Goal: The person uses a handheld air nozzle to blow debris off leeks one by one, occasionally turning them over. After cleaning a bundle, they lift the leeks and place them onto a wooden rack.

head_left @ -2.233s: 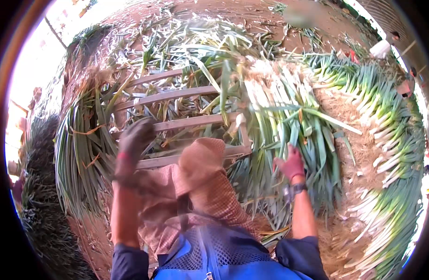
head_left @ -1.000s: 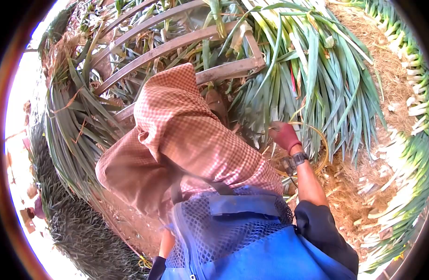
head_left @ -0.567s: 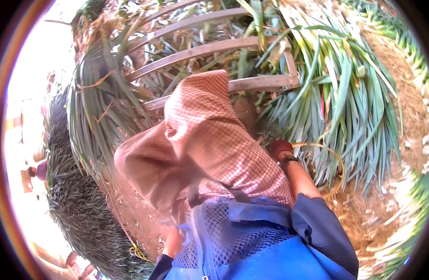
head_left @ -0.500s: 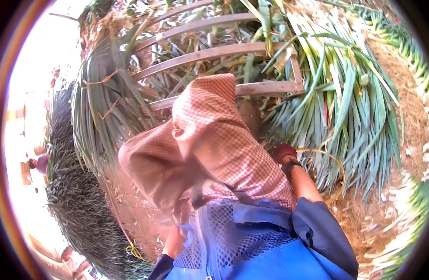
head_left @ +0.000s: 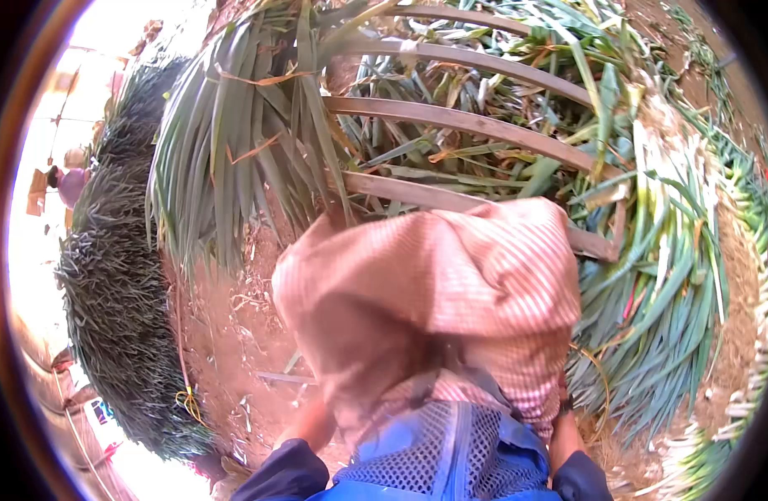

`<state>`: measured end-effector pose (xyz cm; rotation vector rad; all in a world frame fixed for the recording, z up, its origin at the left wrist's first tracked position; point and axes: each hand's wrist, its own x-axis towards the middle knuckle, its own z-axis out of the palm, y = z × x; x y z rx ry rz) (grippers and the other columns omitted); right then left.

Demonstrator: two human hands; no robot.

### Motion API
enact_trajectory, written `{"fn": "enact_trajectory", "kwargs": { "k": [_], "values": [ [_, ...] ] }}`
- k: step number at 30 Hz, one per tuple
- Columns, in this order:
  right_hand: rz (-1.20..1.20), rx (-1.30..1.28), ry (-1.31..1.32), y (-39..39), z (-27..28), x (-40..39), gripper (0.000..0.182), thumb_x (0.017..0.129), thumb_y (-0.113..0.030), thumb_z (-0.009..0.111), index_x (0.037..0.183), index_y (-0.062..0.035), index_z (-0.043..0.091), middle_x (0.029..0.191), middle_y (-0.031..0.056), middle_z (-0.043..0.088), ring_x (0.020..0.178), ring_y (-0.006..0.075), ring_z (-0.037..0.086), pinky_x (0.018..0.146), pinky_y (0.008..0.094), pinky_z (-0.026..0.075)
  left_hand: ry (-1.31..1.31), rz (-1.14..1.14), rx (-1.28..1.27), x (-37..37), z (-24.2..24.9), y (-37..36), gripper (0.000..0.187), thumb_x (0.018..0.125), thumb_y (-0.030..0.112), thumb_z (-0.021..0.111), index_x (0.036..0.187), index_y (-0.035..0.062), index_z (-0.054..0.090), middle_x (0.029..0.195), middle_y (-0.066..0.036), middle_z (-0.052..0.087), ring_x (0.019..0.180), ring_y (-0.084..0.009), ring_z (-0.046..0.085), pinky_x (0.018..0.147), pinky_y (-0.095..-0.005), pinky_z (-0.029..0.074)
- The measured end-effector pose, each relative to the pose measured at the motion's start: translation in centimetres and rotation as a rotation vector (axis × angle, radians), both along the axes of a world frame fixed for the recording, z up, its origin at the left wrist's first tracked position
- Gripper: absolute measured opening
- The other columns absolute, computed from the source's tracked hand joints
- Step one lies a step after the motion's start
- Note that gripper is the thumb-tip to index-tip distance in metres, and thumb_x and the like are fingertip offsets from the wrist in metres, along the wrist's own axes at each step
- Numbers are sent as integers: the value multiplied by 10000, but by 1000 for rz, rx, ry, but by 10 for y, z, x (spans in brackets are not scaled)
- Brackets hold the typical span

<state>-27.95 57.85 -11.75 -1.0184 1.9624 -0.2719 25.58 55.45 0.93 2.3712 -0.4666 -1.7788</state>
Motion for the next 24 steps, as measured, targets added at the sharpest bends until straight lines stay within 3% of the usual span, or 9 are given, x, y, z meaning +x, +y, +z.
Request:
{"fn": "enact_trajectory", "kwargs": {
  "k": [6,12,18,24],
  "values": [
    [-44,261,37,-17,104,20,447,955,-446,627,1004,-25,769,1018,279,749,1009,471,724,849,530,578,-75,-108,192,34,-13,-67,412,1051,374,586,1136,-11,708,1062,-162,726,952,-284,677,884,-397,531],
    [-80,394,53,-24,117,65,455,955,-458,629,999,-27,768,1005,273,752,998,468,728,838,533,579,-130,-201,258,71,9,-114,411,1049,371,591,1147,-9,713,1085,-159,729,973,-284,680,891,-394,533],
    [-39,373,66,-1,48,120,463,955,-470,632,994,-28,767,992,267,755,988,465,731,828,535,581,-177,-320,181,119,-4,-136,410,1046,367,596,1157,-7,719,1108,-156,733,993,-283,683,898,-390,536],
    [52,373,282,2,-69,145,497,949,-525,644,989,-48,778,949,230,769,941,460,742,792,546,587,-177,-469,8,184,-99,-158,409,1044,364,601,1168,-5,725,1132,-153,736,1013,-283,686,906,-387,538]
  ]
}}
